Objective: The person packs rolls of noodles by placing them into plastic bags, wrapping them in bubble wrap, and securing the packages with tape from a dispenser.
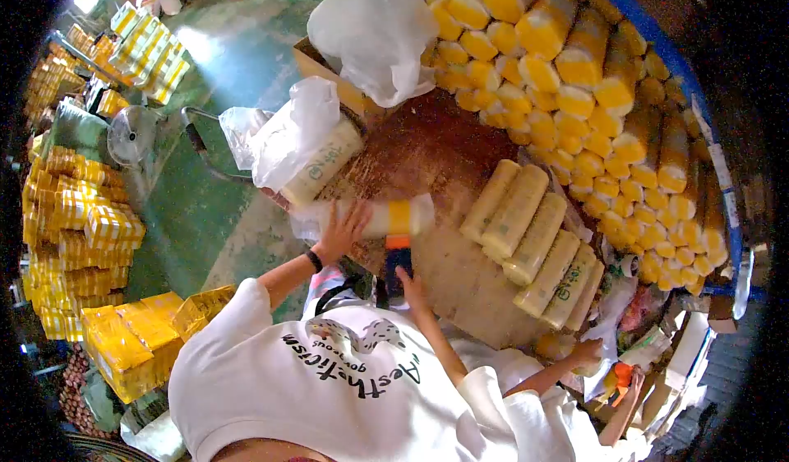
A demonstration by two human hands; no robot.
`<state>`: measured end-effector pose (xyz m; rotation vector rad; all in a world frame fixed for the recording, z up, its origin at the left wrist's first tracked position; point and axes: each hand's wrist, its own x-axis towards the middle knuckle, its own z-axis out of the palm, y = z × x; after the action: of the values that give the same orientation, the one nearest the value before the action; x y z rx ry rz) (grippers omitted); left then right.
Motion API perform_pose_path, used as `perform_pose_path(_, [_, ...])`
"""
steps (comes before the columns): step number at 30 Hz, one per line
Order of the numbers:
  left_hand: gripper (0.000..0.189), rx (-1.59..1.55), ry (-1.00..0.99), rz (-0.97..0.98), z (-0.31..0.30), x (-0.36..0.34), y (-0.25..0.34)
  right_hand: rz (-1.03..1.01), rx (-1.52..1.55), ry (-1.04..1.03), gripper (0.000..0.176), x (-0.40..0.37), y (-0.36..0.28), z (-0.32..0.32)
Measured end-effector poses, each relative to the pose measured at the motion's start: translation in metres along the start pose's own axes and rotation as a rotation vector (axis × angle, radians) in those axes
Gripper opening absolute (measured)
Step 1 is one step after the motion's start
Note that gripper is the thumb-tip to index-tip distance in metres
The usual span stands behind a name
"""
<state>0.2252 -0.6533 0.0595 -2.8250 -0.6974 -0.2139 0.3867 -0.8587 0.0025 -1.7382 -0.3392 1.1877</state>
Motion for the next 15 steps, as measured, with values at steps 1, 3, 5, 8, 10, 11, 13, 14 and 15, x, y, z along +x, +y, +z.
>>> perform_pose_path(1, [0.069, 0.076, -0.033, -0.019, -0.002, 0.006, -0.002, 0.018, -0.028, -0.014, 0.041, 0.004, -0.022, 0.0])
perform_pose_path(3, [0.07, 0.226, -0.09, -0.061, -0.011, 0.029, -0.012, 0.045, -0.089, -0.039, 0.041, 0.015, -0.069, 0.002])
perform_pose_path(5, [0.074, 0.115, -0.082, -0.103, -0.006, 0.045, -0.018, -0.061, -0.14, -0.029, 0.047, 0.034, -0.092, 0.009])
perform_pose_path(8, [0.088, -0.112, -0.198, -0.163, 0.02, 0.063, -0.027, -0.134, -0.223, 0.071, 0.05, 0.052, -0.122, 0.026])
perform_pose_path(10, [0.098, -0.346, -0.364, -0.183, -0.005, 0.074, -0.036, -0.18, -0.227, 0.085, 0.05, 0.056, -0.121, 0.024])
perform_pose_path(11, [0.101, -0.342, -0.365, -0.168, -0.001, 0.073, -0.035, -0.226, -0.201, 0.05, 0.05, 0.06, -0.122, 0.021])
perform_pose_path(13, [0.106, -0.329, -0.36, -0.142, 0.006, 0.062, -0.033, -0.255, -0.209, -0.001, 0.05, 0.066, -0.128, 0.01])
perform_pose_path(14, [0.107, -0.31, -0.312, -0.103, 0.008, 0.052, -0.029, -0.224, -0.24, -0.016, 0.05, 0.06, -0.125, 0.001])
perform_pose_path(15, [0.106, -0.385, -0.406, -0.128, -0.001, 0.048, -0.024, -0.183, -0.271, -0.03, 0.05, 0.051, -0.121, -0.006])
